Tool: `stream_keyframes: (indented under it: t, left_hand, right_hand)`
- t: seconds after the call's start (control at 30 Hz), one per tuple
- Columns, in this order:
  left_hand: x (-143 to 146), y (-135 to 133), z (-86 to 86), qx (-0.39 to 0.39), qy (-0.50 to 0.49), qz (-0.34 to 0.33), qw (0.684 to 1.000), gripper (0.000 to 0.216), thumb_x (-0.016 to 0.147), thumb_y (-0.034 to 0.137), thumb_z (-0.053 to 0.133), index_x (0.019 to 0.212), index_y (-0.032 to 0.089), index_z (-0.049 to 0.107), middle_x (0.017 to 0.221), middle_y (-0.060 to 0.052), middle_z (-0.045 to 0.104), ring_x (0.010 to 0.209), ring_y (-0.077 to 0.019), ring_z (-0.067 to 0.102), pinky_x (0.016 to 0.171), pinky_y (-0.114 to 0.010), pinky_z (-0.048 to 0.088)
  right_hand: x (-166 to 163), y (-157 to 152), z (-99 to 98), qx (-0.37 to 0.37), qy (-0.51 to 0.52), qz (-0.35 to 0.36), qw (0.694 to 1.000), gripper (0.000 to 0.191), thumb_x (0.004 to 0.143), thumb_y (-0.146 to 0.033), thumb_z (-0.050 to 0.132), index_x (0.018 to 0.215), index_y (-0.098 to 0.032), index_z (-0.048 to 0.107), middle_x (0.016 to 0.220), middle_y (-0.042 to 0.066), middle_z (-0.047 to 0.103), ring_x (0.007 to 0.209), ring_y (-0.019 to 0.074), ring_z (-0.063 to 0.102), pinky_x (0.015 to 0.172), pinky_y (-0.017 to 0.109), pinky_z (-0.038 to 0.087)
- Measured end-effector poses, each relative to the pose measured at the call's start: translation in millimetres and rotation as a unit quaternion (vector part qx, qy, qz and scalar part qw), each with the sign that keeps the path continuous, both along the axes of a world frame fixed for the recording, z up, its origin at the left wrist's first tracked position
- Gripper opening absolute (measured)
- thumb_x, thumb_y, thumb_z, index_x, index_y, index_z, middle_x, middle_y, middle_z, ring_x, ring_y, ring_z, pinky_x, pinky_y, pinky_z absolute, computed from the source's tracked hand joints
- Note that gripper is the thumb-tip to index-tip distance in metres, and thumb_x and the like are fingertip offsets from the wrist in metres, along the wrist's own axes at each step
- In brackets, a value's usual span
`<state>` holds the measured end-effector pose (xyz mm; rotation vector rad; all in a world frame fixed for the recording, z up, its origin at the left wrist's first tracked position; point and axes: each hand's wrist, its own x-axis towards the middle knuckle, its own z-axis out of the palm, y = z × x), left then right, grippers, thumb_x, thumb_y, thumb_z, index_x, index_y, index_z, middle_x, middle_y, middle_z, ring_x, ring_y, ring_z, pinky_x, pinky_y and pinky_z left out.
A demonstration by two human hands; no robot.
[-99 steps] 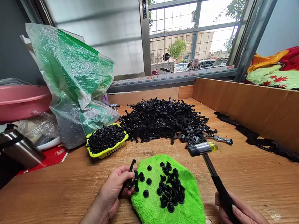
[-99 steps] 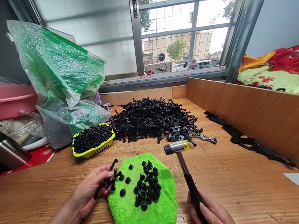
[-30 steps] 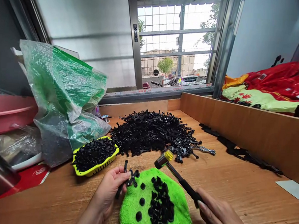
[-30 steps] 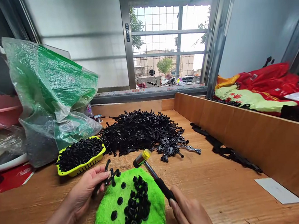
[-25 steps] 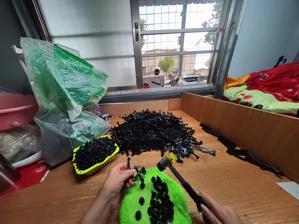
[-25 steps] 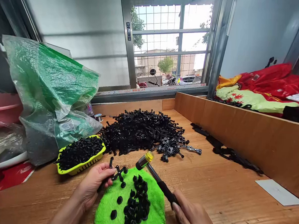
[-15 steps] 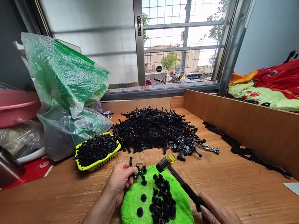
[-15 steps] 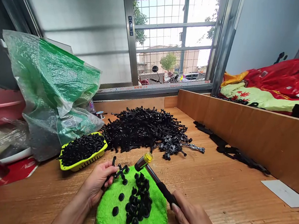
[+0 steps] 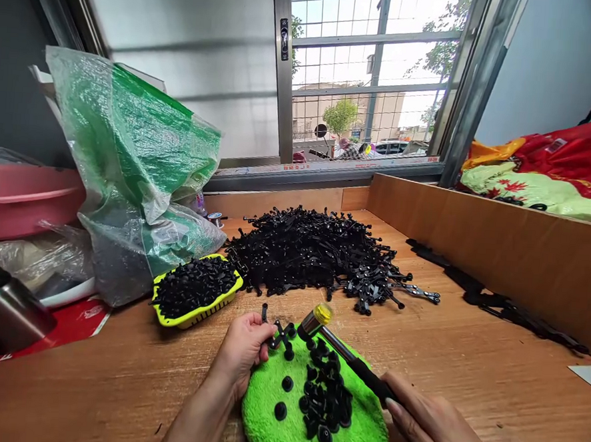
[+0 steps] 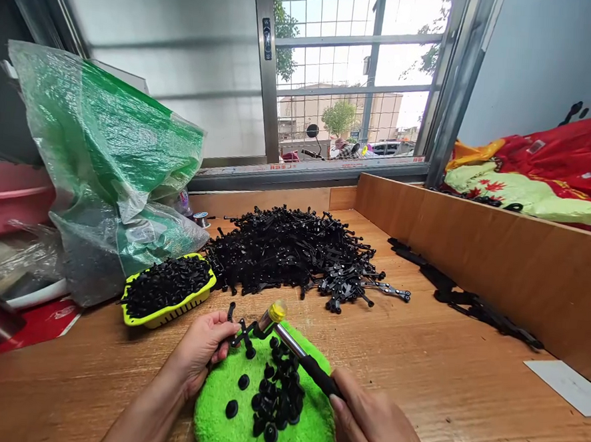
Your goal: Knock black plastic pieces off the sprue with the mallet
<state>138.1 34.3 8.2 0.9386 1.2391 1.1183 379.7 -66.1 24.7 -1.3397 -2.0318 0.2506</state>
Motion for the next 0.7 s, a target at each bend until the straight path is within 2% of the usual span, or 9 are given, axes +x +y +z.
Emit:
stream_keyframes:
  t: [0.13, 0.23, 0.33, 0.43, 0.5, 0.57, 0.63, 0.7]
  left_hand:
    - [1.2, 0.3, -0.3, 0.008, 0.005, 0.012, 1.000, 0.024, 0.050, 0.029, 0.064, 0.058, 0.019, 0.043, 0.035, 0.007, 0.048, 0.026, -0.0016, 0.031, 0.030, -0.012, 0.013]
    - [2.2, -0.2, -0.4, 0.017, 0.004, 0.016, 1.000, 0.025, 0.050, 0.029, 0.064, 0.059, 0.019, 0.043, 0.038, 0.007, 0.050, 0.027, -0.0016, 0.032, 0.030, -0.012, 0.014]
    - [3.5, -0.3, -1.4, 0.026, 0.004, 0.021, 0.999, 0.025, 0.050, 0.029, 0.064, 0.059, 0.019, 0.042, 0.037, 0.008, 0.048, 0.025, -0.0018, 0.031, 0.030, -0.013, 0.013]
    - [4.1, 0.2, -2.7, 0.032, 0.007, 0.023, 0.999, 0.025, 0.051, 0.029, 0.063, 0.058, 0.019, 0.041, 0.036, 0.008, 0.047, 0.025, -0.0020, 0.031, 0.029, -0.013, 0.012]
    - [3.9, 0.5, -3.5, 0.032, 0.011, 0.022, 0.999, 0.024, 0.051, 0.028, 0.062, 0.058, 0.019, 0.041, 0.036, 0.008, 0.047, 0.024, -0.0020, 0.031, 0.029, -0.012, 0.013]
    - [3.4, 0.6, -4.5, 0.031, 0.017, 0.023, 0.999, 0.023, 0.052, 0.028, 0.062, 0.057, 0.020, 0.041, 0.036, 0.008, 0.047, 0.024, -0.0021, 0.030, 0.029, -0.012, 0.012]
    - [3.3, 0.6, -5.7, 0.033, 0.022, 0.024, 0.999, 0.024, 0.053, 0.028, 0.062, 0.056, 0.020, 0.040, 0.035, 0.008, 0.047, 0.023, -0.0025, 0.031, 0.029, -0.013, 0.012]
    - [3.6, 0.6, -6.6, 0.034, 0.023, 0.025, 0.999, 0.024, 0.053, 0.028, 0.062, 0.056, 0.020, 0.040, 0.035, 0.008, 0.046, 0.023, -0.0030, 0.031, 0.029, -0.013, 0.011]
  right_hand:
    - [-3.6, 3.9, 0.9, 0.092, -0.066, 0.004, 0.994, 0.040, 0.099, -0.044, 0.023, 0.094, -0.022, 0.055, 0.091, 0.007, 0.069, 0.076, 0.0228, 0.066, 0.047, 0.023, 0.049]
    - [-6.0, 8.2, -1.8, 0.119, -0.146, 0.015, 0.982, 0.045, 0.100, -0.037, 0.010, 0.092, -0.020, 0.051, 0.079, 0.007, 0.068, 0.063, 0.0211, 0.066, 0.041, 0.025, 0.045]
    - [-6.8, 10.7, 1.8, 0.098, -0.171, 0.034, 0.980, 0.042, 0.100, -0.035, 0.009, 0.097, -0.022, 0.048, 0.067, 0.000, 0.065, 0.052, 0.0189, 0.063, 0.039, 0.027, 0.042]
    - [-6.8, 11.3, 9.6, 0.035, -0.111, 0.049, 0.992, 0.030, 0.101, -0.035, 0.018, 0.091, -0.024, 0.044, 0.073, -0.002, 0.064, 0.062, 0.0162, 0.064, 0.048, 0.023, 0.044]
    - [-7.1, 11.8, 10.3, 0.056, -0.121, 0.041, 0.990, 0.039, 0.100, -0.036, 0.011, 0.083, -0.024, 0.044, 0.074, 0.002, 0.065, 0.063, 0.0183, 0.065, 0.046, 0.024, 0.045]
    - [-7.4, 12.8, 6.6, 0.101, -0.170, 0.027, 0.980, 0.047, 0.099, -0.036, 0.005, 0.084, -0.023, 0.047, 0.067, 0.004, 0.065, 0.054, 0.0204, 0.064, 0.040, 0.027, 0.043]
    - [-7.6, 13.4, 2.8, 0.106, -0.187, 0.022, 0.976, 0.044, 0.100, -0.035, 0.007, 0.093, -0.022, 0.049, 0.061, 0.000, 0.063, 0.046, 0.0190, 0.061, 0.038, 0.026, 0.043]
    - [-7.9, 13.1, 3.9, 0.093, -0.160, 0.028, 0.982, 0.038, 0.101, -0.037, 0.012, 0.096, -0.023, 0.047, 0.061, -0.003, 0.062, 0.049, 0.0174, 0.062, 0.041, 0.024, 0.044]
